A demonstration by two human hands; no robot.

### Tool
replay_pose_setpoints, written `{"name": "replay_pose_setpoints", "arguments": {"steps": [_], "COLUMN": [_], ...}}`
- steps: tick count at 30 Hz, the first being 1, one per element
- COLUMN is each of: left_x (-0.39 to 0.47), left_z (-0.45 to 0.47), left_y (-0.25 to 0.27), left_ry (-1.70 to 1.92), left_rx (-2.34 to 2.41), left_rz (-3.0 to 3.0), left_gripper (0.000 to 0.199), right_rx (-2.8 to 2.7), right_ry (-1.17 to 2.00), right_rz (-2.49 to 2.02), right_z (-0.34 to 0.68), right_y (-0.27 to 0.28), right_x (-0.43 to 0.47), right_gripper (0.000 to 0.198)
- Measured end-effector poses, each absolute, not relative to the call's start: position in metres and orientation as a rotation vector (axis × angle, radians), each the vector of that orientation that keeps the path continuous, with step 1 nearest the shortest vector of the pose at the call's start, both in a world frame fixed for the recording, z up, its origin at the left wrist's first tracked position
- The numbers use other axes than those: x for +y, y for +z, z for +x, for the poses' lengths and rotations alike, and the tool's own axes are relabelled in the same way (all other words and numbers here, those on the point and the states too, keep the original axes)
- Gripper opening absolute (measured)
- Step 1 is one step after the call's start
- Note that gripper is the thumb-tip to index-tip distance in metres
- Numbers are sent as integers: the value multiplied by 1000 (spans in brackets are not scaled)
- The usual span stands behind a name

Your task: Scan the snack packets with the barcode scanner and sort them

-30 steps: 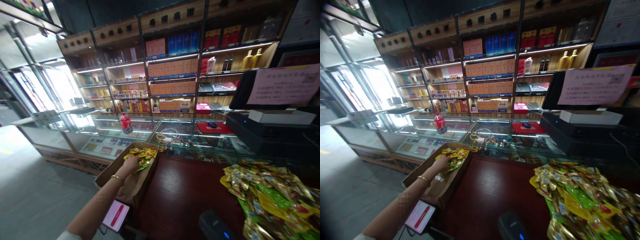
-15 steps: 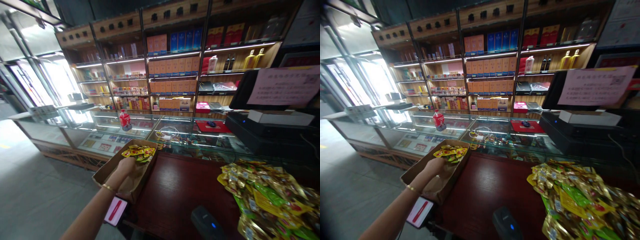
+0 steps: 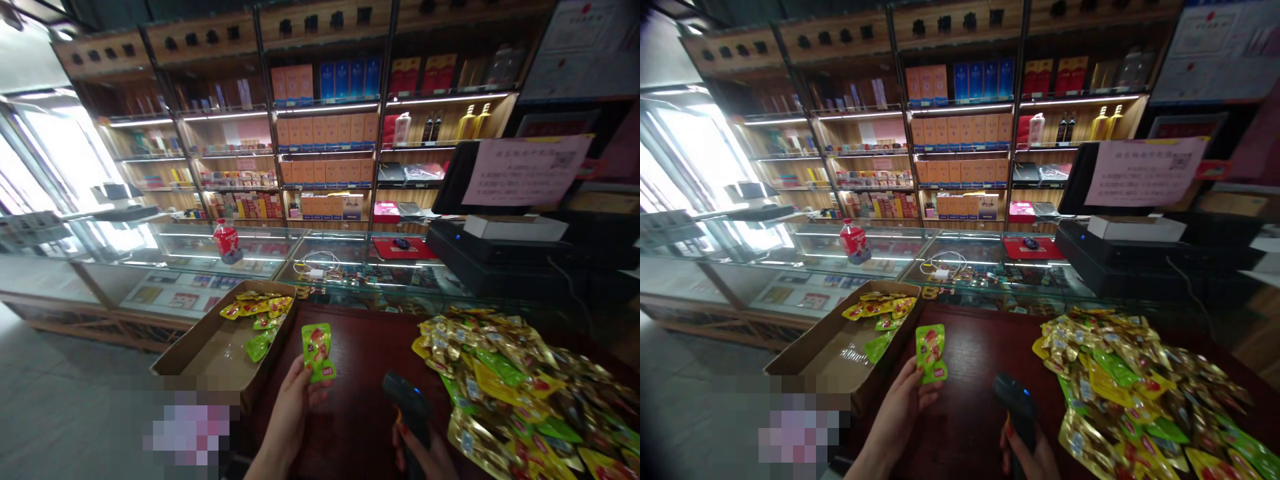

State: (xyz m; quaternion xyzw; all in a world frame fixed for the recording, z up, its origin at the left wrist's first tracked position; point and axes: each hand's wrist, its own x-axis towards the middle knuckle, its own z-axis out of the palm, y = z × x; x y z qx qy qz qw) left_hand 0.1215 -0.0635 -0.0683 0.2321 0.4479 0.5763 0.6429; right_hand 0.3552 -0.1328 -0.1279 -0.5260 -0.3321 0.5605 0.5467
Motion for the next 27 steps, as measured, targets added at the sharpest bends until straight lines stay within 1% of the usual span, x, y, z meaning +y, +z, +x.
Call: {"name": "replay_pose_setpoints", "arguments": {"steps": [1,3,4,6,8,11,12,13,14,16,18,20,22,25,27], "left_x": [-66,-67,-66,-64,-63,-67,-70,-73,-77,-87,-96,-105,-114,-125,-133], "left_z": [129,134,134,129,122,117,117,118,120,125,130,133,134,132,129], "left_y": [-75,-84,-88,-90,-89,-80,-77,-75,-74,-74,-75,-76,-75,-71,-69], "left_ry": [1255,1168,1140,1056,920,724,690,667,656,671,751,872,979,1025,1017], "left_rx": [986,961,953,868,696,483,437,399,370,371,474,652,819,955,988], "left_rz": [452,310,254,181,140,98,99,109,128,196,316,475,622,748,759], "left_gripper": [33,8,10,24,33,62,69,72,70,53,33,23,22,36,41], "right_rx": [-771,-763,-776,-826,-902,-1018,-1036,-1044,-1046,-1050,-1062,-1069,-1079,-1092,-1091], "right_ry": [1331,1325,1324,1324,1323,1331,1326,1316,1305,1285,1277,1273,1271,1264,1257], "right_rz": [-1240,-1252,-1258,-1268,-1259,-1239,-1232,-1226,-1222,-1201,-1168,-1141,-1119,-1101,-1103], "right_z": [356,358,359,360,362,366,367,368,369,370,370,370,371,372,371], "right_y": [-130,-132,-131,-130,-130,-135,-138,-142,-145,-149,-150,-149,-146,-143,-142], "right_x": [-134,-138,-139,-140,-139,-135,-133,-132,-131,-130,-130,-131,-132,-135,-138], "right_gripper": [57,57,57,56,56,53,52,50,49,46,44,45,49,52,51]}}
